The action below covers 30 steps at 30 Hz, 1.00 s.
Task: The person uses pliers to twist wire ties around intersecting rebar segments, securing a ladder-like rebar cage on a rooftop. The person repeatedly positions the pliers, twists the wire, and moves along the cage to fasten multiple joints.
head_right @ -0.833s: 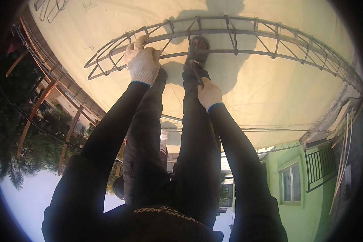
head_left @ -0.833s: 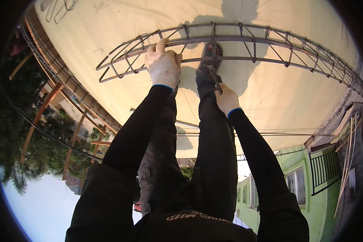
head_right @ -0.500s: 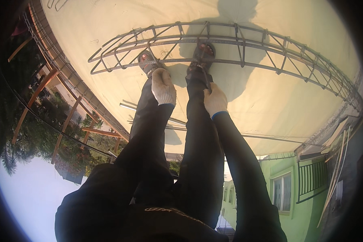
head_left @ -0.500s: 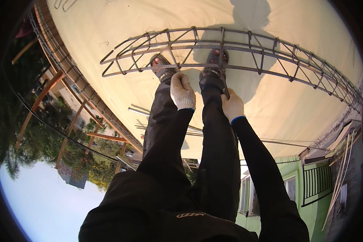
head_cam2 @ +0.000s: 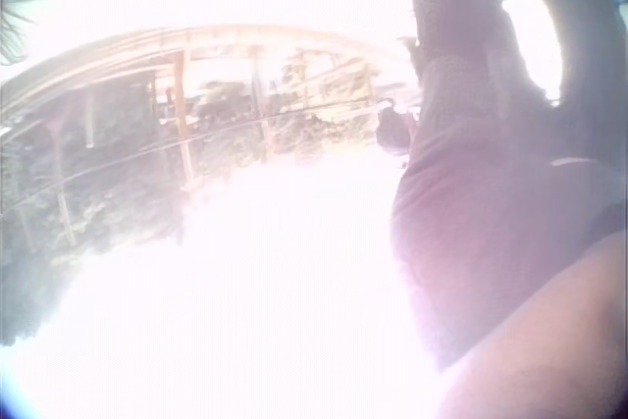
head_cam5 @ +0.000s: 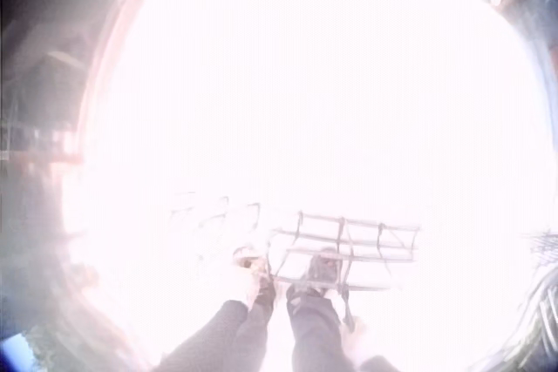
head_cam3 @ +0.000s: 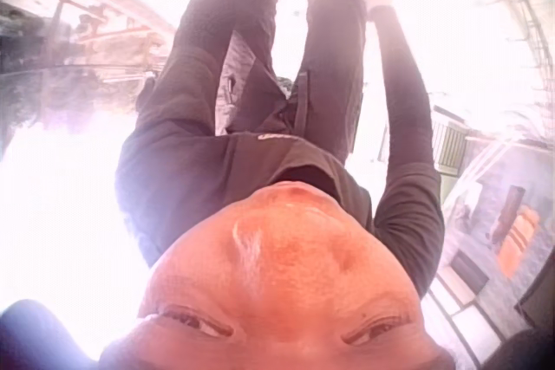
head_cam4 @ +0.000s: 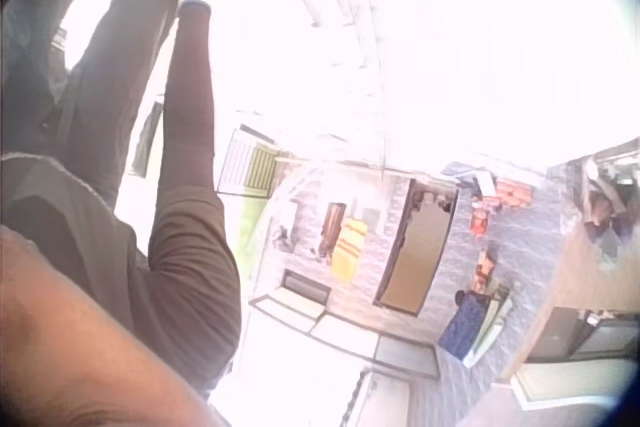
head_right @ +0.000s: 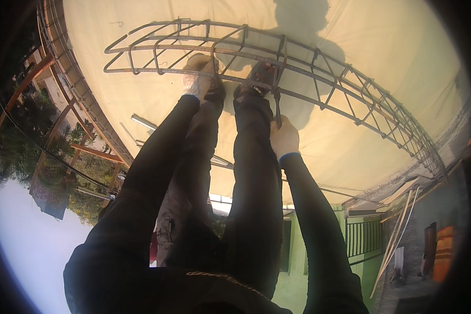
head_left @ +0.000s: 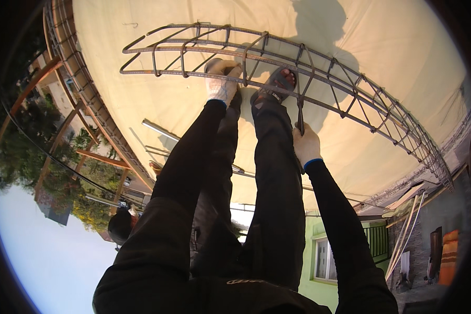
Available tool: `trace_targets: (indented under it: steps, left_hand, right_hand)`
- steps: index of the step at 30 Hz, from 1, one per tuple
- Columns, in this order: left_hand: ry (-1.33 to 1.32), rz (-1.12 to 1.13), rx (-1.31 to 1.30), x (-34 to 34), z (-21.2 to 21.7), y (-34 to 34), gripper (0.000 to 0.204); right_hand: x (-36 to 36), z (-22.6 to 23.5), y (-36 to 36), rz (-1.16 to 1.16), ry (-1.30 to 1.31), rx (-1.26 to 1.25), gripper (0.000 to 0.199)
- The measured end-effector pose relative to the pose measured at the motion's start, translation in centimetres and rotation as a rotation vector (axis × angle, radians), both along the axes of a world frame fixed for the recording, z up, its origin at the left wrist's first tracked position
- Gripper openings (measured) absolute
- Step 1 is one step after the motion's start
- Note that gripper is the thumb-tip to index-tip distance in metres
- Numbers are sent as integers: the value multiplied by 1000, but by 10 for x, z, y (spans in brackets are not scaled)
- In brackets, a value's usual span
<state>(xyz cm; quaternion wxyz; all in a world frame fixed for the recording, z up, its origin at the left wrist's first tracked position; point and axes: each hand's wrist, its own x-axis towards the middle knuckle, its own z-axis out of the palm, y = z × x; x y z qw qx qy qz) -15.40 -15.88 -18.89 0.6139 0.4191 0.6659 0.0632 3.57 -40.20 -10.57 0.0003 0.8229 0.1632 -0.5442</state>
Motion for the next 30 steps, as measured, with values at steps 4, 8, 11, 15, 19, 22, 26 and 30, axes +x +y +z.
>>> trace_targets:
  steps: [4, 8, 11, 15, 19, 22, 26, 30]
  left_hand:
    - [57, -263, 12, -6, -1, 6, 20]
    - [-132, -41, -133, -28, 15, -3, 32]
    - [-198, 5, -280, -43, 33, -6, 35]
    - [-267, 258, -404, -40, 24, -9, 29]
    - [-13, 437, -426, -9, 5, -16, 20]
    - [450, 267, -248, -44, -16, -35, 40]
    - [606, -20, -327, -61, -1, -25, 56]
    - [646, -21, -200, -257, -41, -31, 58]
  right_hand:
    - [-10, 4, 23, 69, 9, -29, 36]
    - [-24, 5, 34, 93, 8, -19, 37]
    - [-31, 9, 47, 136, 30, -24, 38]
    - [-41, 14, 65, 194, 42, -46, 42]
    - [-48, 12, 68, 194, 18, -38, 43]
    - [-56, 13, 70, 152, 16, -9, 42]
    - [-29, 25, 50, 92, -68, -66, 42]
    - [-55, 15, 50, 61, 56, 3, 43]
